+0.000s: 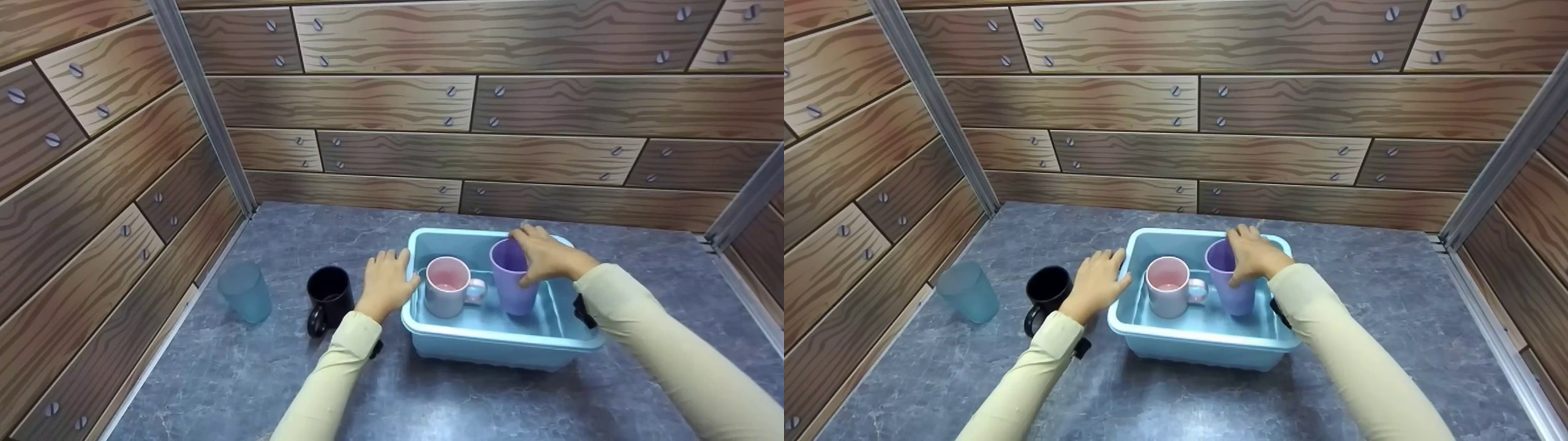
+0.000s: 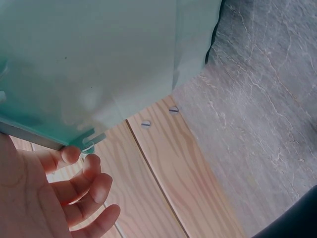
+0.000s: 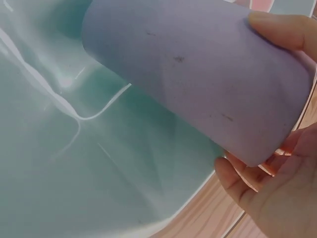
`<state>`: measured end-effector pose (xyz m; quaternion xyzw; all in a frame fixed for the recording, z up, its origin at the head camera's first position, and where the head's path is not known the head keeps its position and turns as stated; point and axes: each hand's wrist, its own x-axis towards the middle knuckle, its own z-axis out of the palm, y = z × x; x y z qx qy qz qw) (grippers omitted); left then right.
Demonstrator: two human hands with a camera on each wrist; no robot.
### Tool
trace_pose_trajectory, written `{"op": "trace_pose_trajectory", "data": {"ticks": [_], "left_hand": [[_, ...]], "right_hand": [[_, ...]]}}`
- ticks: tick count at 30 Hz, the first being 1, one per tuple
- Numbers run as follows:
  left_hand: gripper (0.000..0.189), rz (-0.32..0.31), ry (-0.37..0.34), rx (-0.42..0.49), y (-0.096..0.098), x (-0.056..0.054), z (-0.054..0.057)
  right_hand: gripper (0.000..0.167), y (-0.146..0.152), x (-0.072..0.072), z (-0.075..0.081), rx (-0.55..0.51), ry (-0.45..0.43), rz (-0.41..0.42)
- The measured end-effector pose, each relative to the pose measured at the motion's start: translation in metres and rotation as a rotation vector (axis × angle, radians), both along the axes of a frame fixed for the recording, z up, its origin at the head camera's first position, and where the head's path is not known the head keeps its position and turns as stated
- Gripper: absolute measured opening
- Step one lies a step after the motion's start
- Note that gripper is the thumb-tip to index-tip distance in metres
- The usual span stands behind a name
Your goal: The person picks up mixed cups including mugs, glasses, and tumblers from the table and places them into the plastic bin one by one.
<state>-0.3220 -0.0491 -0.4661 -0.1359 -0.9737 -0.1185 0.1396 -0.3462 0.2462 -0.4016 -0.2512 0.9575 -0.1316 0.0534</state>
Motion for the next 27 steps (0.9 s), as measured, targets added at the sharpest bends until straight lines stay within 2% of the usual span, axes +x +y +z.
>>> {"op": "trace_pose_trajectory", "data": {"ticks": [7, 14, 27], "left_hand": [[0.038, -0.01, 0.006, 0.021, 0.0, 0.002, 0.003], [0.042, -0.001, -0.001, -0.009, 0.0, 0.001, 0.002], [0.041, -0.002, 0.011, -0.011, -0.001, 0.0, 0.001]], "right_hand": [[0.095, -0.001, 0.0, -0.002, 0.041, -0.035, -0.037], [0.089, -0.001, 0.001, -0.005, 0.022, 0.026, 0.015], [0.094, -0.011, 0.003, -0.007, 0.231, 0.131, 0.053]]}}
